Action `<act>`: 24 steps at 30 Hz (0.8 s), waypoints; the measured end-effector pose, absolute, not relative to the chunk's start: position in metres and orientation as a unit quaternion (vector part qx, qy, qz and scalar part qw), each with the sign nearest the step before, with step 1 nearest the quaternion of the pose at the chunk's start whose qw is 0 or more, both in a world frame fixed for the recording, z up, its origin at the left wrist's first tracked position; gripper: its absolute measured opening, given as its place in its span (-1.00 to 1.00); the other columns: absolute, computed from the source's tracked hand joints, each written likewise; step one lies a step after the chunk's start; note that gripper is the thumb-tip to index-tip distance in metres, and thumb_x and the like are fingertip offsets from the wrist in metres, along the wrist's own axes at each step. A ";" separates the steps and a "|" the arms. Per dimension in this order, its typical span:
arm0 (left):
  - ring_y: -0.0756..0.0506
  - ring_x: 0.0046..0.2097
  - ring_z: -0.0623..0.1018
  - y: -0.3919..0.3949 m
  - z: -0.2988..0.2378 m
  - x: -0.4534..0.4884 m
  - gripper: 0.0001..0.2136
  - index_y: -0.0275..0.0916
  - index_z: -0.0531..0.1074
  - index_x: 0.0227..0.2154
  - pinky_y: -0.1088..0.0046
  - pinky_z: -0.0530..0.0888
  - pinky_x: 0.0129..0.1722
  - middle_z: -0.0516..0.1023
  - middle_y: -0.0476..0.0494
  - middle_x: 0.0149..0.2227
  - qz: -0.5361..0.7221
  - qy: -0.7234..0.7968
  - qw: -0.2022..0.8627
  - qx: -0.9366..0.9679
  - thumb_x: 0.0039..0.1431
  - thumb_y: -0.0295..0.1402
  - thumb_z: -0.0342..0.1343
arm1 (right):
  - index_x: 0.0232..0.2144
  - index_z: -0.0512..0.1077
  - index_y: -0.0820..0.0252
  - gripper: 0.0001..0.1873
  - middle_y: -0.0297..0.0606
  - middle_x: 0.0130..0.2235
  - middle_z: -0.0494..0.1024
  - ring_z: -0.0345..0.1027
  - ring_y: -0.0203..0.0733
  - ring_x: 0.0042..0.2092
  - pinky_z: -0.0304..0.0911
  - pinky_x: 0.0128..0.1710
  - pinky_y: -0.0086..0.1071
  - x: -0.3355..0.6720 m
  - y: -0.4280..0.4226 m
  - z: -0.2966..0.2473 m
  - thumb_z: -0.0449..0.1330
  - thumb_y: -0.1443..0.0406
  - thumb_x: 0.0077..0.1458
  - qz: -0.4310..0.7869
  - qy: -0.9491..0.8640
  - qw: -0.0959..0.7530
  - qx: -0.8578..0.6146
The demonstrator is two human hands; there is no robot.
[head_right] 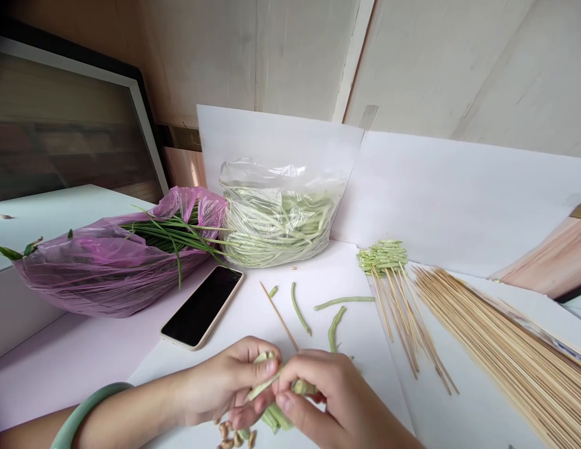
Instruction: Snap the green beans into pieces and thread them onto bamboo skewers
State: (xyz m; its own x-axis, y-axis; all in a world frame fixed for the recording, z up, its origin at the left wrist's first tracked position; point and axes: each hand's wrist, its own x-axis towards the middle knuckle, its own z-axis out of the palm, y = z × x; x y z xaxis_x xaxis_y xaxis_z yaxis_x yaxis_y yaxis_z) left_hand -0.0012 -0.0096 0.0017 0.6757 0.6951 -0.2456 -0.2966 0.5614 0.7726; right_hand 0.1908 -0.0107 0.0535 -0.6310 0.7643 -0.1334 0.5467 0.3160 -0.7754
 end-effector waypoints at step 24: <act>-0.07 -0.51 0.56 -0.003 0.002 0.002 -0.83 -0.43 0.46 -0.49 0.50 0.47 -0.48 0.48 -0.14 -0.58 0.289 0.316 0.838 0.339 -0.14 -0.39 0.15 | -0.38 0.22 0.04 -0.67 -0.47 -0.40 0.48 0.43 -0.33 -0.37 0.31 -0.40 -0.55 0.179 -0.003 0.031 0.04 0.57 -0.13 0.290 -0.833 0.168 -0.439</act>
